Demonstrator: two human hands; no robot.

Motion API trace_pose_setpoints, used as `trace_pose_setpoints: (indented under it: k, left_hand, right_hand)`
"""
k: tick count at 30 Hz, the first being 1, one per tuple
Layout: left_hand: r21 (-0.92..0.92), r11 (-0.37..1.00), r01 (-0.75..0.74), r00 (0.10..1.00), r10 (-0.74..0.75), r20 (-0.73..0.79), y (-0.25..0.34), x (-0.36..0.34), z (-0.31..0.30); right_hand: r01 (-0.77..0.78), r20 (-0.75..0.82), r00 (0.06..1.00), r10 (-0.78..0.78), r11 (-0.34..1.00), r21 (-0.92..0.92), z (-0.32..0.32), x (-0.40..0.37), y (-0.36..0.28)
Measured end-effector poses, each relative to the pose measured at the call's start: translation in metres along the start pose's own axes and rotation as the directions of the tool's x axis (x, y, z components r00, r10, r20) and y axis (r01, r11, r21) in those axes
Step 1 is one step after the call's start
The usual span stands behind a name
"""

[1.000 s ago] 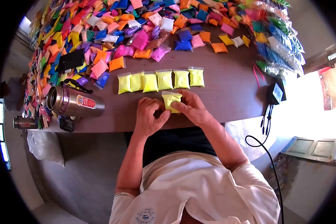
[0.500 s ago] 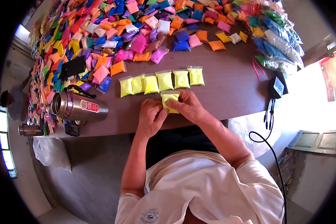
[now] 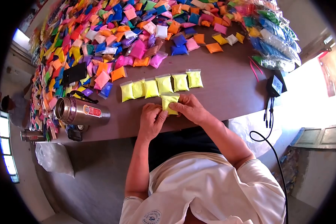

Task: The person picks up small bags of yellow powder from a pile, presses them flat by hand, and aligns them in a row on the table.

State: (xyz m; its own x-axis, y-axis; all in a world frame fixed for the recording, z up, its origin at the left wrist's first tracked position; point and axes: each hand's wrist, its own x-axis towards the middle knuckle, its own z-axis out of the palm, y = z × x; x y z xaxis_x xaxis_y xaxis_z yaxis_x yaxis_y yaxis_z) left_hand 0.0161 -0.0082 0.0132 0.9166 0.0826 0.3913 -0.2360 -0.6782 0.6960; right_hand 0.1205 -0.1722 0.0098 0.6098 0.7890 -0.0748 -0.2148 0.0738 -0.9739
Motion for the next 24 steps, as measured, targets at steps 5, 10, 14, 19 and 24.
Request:
trace_pose_setpoints:
  k: [5, 10, 14, 19, 24]
  left_hand:
    - [-0.003, 1.0, 0.007, 1.0, -0.007, -0.003, 0.0, 0.0, -0.001]
    - [-0.014, 0.999, 0.04, 0.999, -0.039, 0.024, -0.003, -0.003, -0.001]
    - [0.005, 1.0, 0.017, 1.0, -0.017, 0.005, -0.006, -0.003, 0.001]
    - [-0.02, 0.999, 0.031, 0.999, -0.03, 0.012, -0.006, -0.003, 0.003]
    - [0.025, 1.0, 0.008, 1.0, -0.007, -0.008, 0.002, 0.0, 0.003]
  right_hand:
    - [0.019, 0.031, 0.999, -0.02, 1.0, 0.021, -0.003, 0.002, 0.001]
    - [-0.029, -0.032, 0.999, 0.028, 0.999, -0.033, 0.003, -0.001, -0.008]
    - [0.023, -0.015, 1.0, -0.024, 0.997, -0.075, -0.003, 0.001, 0.006]
    - [0.045, -0.021, 0.999, -0.047, 0.996, -0.082, 0.006, -0.003, -0.007]
    - [0.142, -0.081, 0.986, -0.145, 0.989, -0.039, 0.007, -0.009, 0.002]
